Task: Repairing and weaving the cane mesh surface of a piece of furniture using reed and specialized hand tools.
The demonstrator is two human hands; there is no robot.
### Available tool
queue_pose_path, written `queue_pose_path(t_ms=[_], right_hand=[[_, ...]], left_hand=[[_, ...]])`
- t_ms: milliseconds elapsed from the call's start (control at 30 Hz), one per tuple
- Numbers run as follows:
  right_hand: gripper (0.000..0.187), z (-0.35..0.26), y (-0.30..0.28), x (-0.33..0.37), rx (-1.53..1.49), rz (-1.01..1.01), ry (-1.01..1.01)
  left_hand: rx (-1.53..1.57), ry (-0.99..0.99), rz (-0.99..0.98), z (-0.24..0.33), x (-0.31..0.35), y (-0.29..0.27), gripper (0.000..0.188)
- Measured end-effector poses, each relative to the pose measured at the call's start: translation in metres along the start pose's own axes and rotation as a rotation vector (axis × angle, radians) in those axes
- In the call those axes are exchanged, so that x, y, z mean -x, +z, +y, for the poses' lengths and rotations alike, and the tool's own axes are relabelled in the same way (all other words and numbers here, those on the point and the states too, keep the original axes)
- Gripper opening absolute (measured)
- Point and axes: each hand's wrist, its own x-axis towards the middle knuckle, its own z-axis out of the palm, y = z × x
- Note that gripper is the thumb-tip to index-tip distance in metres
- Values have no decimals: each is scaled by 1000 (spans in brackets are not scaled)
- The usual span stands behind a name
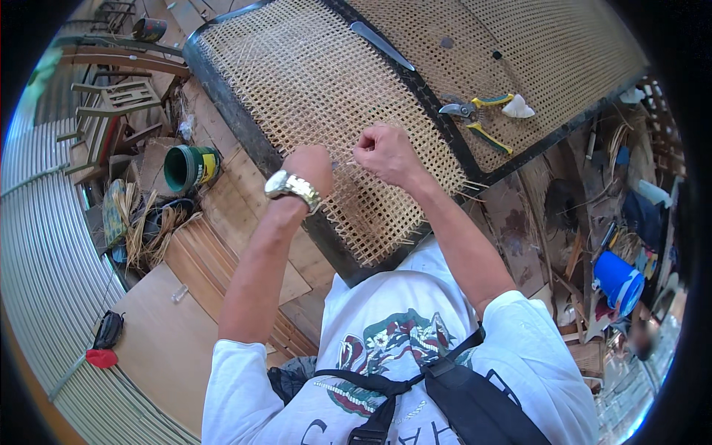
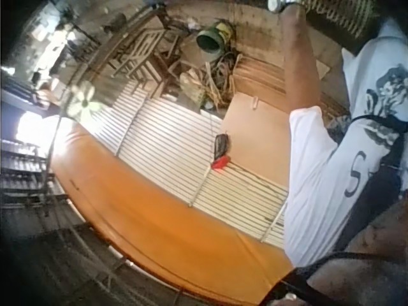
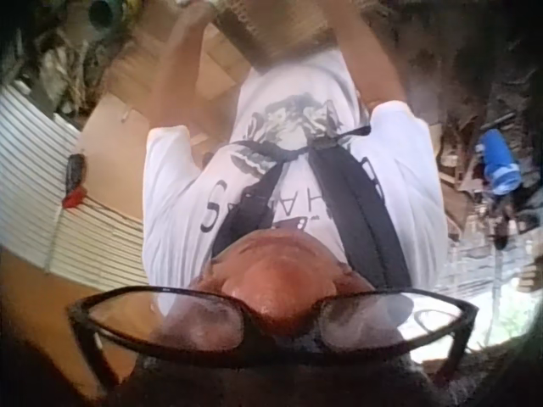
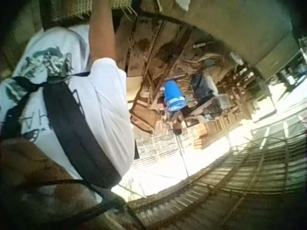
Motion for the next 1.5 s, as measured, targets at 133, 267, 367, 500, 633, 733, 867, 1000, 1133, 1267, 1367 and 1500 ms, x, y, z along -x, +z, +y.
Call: queue_pose_path(t_ms=[133,267,367,500,633,733,867,1000,1133,1267,1367,1500], right_hand=[[16,1,-2,2,12,-7,-1],[15,7,2,-4,-7,-32,5],[15,10,0,-6,-28,-61,44],[17,7,-3,-9,-62,-96,99],[16,6,1,-8,40,-42,-35],[17,2,-1,-6,13,-131,17],[18,16,5,-5,-83,-230,208],[17,20,11,0,-101,-179,199],[16,19,22,-3,-45,-111,75],[19,16,20,0,-153,-188,190],[17,8,23,8,-54,-116,59],[15,-2,24,18,161,-21,-116]], left_hand=[[-3,-1,23,28,19,-14,11],[8,-14,155,23,29,8,8],[19,10,157,22,32,5,6],[25,-10,187,27,35,4,6],[20,-36,187,28,36,3,5],[29,-35,181,21,33,8,7],[44,-74,150,19,29,-3,10],[6,-131,25,14,18,-17,15],[114,-135,-66,-1,5,-17,22],[91,-176,0,10,8,-18,35],[65,-196,30,20,8,-18,38],[27,-192,20,10,7,-18,43]])
